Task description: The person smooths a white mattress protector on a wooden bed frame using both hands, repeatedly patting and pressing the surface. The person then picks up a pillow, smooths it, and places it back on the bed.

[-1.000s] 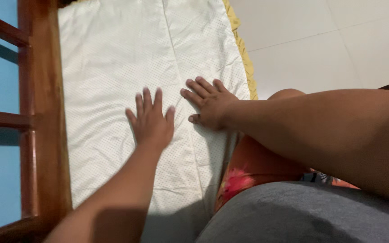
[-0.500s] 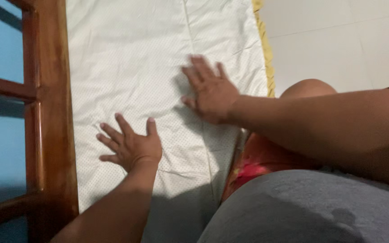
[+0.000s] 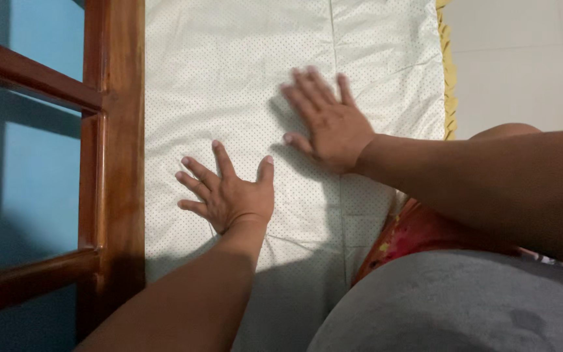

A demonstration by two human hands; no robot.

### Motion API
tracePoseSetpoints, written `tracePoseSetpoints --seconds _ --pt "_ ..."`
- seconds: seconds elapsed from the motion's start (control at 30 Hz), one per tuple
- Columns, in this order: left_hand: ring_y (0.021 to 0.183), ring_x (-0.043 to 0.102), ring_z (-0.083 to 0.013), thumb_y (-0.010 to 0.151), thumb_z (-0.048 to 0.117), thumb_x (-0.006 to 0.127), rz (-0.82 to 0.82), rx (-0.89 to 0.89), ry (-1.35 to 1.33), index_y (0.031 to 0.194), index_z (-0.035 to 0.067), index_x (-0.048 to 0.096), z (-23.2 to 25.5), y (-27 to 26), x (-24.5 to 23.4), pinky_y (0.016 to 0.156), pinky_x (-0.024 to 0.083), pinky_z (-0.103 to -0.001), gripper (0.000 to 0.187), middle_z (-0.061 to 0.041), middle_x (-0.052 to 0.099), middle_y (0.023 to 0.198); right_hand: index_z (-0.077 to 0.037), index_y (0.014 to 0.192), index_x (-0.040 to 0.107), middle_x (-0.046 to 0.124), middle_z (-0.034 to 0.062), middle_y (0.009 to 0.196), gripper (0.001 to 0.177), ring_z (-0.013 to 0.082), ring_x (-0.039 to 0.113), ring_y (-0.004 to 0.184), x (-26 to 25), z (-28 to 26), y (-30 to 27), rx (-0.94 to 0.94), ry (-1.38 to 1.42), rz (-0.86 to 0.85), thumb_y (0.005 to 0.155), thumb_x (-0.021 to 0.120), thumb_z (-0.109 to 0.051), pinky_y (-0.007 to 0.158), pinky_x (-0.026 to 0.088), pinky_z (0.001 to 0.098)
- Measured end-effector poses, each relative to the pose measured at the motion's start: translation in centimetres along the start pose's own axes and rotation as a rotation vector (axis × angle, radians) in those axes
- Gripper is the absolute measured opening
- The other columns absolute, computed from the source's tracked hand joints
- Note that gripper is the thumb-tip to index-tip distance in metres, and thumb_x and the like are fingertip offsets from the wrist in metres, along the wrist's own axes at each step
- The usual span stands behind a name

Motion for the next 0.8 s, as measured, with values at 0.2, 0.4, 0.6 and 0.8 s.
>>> tracePoseSetpoints --seconds 0.2,0.4,0.6,0.8 --pt "0.154 -0.018 -0.0405 0.082 0.082 0.049 -0.02 -0.005 -0.005 0.163 0.032 0.008 0.0 -0.1 -0.2 0.119 -0.007 -0.068 0.104 -0.021 -0.012 0.169 -0.025 0.162 0.014 0.004 0.0055 0.172 0.072 0.0249 -0.001 0.157 1.9 -4.0 -1.9 -0.208 0.015 -0.234 0.102 0.026 -0.062 0.124 -0.002 0.0558" --pt "0.155 -0.017 -0.0412 0.083 0.082 0.05 -0.008 0.005 -0.007 0.164 0.031 0.009 -0.2 -0.2 -0.2 0.12 -0.006 -0.068 0.104 -0.021 -0.012 0.169 -0.024 0.162 0.013 0.003 0.0068 0.171 0.07 0.0266 -0.001 0.156 0.9 1.7 -1.7 0.187 -0.002 -0.149 0.101 0.028 -0.055 0.122 -0.003 0.0552" --pt "0.154 -0.018 -0.0401 0.082 0.082 0.05 0.03 0.019 -0.008 0.164 0.03 0.008 -0.2 -0.1 0.2 0.119 -0.008 -0.068 0.106 -0.022 -0.012 0.169 -0.011 0.162 0.007 0.0 0.0211 0.169 0.082 0.0389 -0.003 0.153 -0.2 5.1 -1.8 0.446 0.037 -0.053 0.103 0.038 -0.058 0.119 0.003 0.0618" --pt "0.155 -0.019 -0.0386 0.084 0.081 0.047 0.019 0.009 -0.015 0.163 0.032 0.007 -0.1 -0.4 0.1 0.12 -0.008 -0.067 0.102 -0.019 -0.013 0.169 -0.016 0.161 0.014 0.01 0.0153 0.167 0.077 0.0344 0.006 0.153 -0.2 -2.5 -5.8 -0.222 0.213 -0.138 0.101 0.05 -0.048 0.12 0.006 0.0594"
Point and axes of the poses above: each hand's wrist, its own y-axis towards the middle knuckle, its own x-axis out of the palm, z = x × y, the point moved 5 cm from there along y, towards the middle knuckle
